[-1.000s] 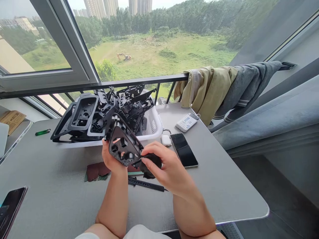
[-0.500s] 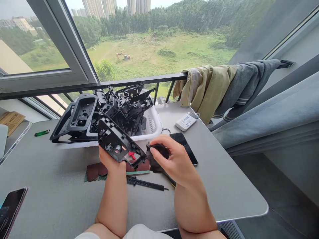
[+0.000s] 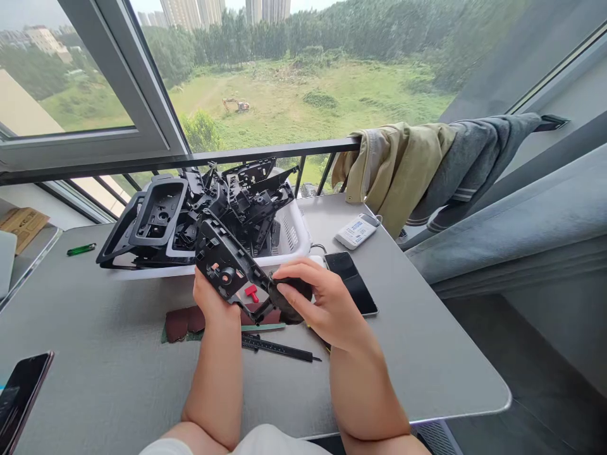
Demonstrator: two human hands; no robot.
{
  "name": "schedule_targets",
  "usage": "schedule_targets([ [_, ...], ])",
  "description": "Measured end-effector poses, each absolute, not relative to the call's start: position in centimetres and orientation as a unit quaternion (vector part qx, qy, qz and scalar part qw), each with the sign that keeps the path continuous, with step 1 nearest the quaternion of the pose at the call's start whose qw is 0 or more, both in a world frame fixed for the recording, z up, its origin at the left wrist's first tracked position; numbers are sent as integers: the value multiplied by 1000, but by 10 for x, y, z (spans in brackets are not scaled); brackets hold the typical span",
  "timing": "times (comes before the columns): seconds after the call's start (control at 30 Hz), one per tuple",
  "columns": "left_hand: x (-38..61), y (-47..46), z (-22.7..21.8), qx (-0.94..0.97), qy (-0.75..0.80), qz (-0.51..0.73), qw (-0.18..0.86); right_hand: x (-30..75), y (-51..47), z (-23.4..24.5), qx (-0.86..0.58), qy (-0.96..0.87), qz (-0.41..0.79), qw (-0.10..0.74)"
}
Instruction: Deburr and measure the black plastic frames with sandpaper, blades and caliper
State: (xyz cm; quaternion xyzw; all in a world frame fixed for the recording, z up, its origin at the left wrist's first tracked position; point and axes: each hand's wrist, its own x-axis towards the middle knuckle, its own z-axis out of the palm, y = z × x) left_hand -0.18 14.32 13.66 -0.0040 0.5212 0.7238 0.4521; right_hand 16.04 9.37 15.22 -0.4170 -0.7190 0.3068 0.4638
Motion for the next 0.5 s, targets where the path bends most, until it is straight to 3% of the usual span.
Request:
schedule_targets([
  [0.17, -7, 143, 138, -21, 476, 739, 476, 167, 94, 150, -435, -766, 318, 352],
  [0.37, -10, 141, 138, -1, 415, 765, 492, 162, 93, 151, -413, -726, 310, 455],
  [0.5, -4, 140, 140, -20, 450, 765, 460, 156, 97, 144, -429, -763, 305, 375],
])
